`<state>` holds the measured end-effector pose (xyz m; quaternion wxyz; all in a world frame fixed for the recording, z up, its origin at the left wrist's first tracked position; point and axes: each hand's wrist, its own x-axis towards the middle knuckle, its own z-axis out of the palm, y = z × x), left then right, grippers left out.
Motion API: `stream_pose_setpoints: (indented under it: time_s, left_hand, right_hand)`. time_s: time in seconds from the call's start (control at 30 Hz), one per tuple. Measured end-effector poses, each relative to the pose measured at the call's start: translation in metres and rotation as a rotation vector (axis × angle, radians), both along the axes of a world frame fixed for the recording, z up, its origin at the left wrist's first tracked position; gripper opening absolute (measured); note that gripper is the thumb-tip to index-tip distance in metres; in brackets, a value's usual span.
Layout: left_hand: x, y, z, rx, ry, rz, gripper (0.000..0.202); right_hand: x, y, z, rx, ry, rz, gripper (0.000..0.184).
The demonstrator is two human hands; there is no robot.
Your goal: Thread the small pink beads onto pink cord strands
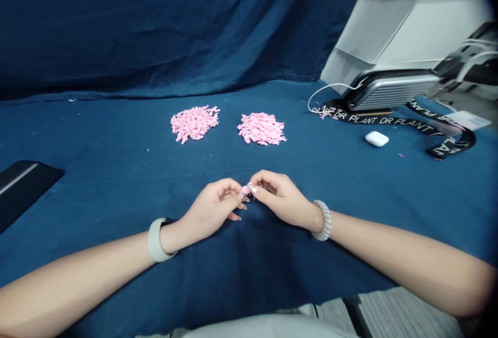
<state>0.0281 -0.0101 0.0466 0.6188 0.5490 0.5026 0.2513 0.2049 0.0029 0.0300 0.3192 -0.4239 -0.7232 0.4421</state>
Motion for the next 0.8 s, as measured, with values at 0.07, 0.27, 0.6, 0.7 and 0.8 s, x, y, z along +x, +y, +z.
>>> stream_pose_setpoints:
  time_s: [0.07, 0.27, 0.6, 0.7, 0.8]
  left_hand:
    - [-0.0002, -0.0003, -0.0004, -0.002, -0.001, -0.001, 0.026]
    - [-0.0018, -0.0007, 0.0003, -0.007, -0.014, -0.002, 0.026]
    - [0.0001, 0.0004, -0.0002, -0.001, -0.003, -0.009, 0.023]
    - [-0.0002, 0.0005, -0.0004, -0.002, 0.0, -0.011, 0.021]
    - [-0.0013, 0.0007, -0.0008, -0.007, -0.009, -0.009, 0.021]
  right_hand:
    - [-0.0001, -0.0002, -0.0001, 0.0, -0.004, -0.004, 0.021]
    - [0.0001, 0.0017, -0.0006, 0.076, -0.06, -0.015, 0.02]
    - [0.0001, 0.0014, -0.001, 0.071, -0.025, -0.012, 0.02]
    - [0.0004, 0.0012, -0.0016, 0.07, -0.002, 0.007, 0.021]
    - [0.0014, 0.0019, -0.0015, 0.12, -0.009, 0.025, 0.021]
